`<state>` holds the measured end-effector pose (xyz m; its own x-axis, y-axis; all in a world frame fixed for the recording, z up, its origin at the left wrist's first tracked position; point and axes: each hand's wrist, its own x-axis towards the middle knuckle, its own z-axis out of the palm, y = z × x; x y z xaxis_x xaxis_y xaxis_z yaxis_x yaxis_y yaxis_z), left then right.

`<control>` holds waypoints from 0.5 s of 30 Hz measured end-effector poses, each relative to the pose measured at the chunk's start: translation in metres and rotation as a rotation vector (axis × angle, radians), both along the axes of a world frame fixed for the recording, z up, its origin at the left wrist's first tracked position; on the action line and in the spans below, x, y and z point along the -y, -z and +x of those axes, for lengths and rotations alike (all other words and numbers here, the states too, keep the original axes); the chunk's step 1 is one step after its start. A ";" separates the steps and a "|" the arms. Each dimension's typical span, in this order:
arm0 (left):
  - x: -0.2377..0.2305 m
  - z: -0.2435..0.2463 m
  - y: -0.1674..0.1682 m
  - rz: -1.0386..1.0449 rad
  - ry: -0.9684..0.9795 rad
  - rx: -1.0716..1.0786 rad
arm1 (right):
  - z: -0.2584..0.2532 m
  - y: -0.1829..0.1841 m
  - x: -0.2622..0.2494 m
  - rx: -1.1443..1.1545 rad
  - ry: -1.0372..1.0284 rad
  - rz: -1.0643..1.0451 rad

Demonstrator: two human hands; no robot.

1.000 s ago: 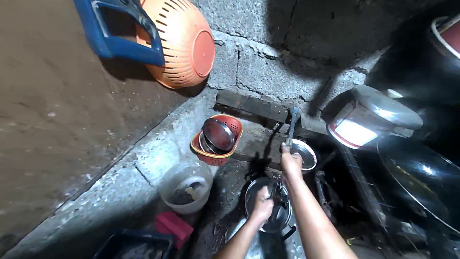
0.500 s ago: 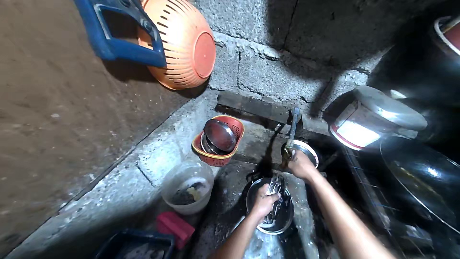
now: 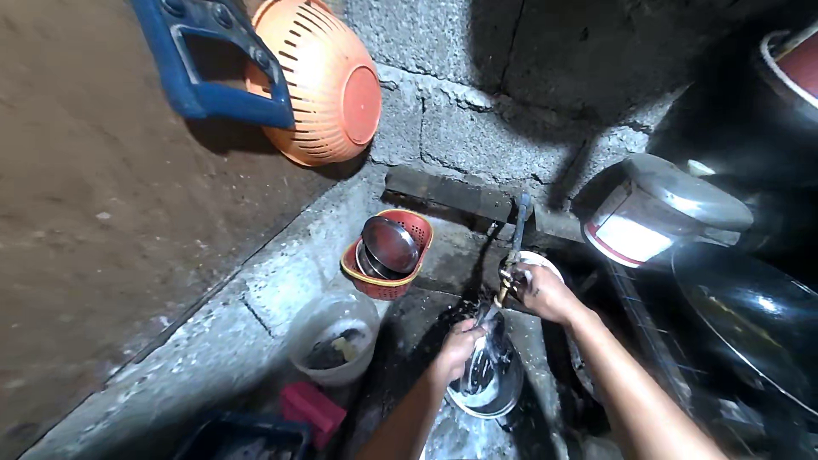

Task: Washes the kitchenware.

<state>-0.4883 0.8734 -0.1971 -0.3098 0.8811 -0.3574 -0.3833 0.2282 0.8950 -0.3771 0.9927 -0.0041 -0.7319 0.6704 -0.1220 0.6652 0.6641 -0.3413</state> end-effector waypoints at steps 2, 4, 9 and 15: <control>-0.003 0.002 0.001 -0.001 0.004 -0.011 | -0.003 0.003 0.000 0.040 0.000 0.056; -0.004 0.003 0.001 -0.011 0.004 -0.006 | -0.008 0.007 0.003 0.047 0.007 0.114; 0.006 0.003 -0.006 0.000 -0.068 0.084 | -0.009 0.052 0.019 -0.387 0.195 0.154; 0.029 0.013 -0.009 0.178 -0.063 0.297 | 0.002 0.174 0.116 -0.554 0.322 0.061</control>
<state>-0.4750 0.8444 -0.1876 -0.2709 0.9201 -0.2829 -0.6415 0.0466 0.7657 -0.3750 0.8768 -0.1784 -0.4359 0.8611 0.2619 0.5705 0.4894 -0.6595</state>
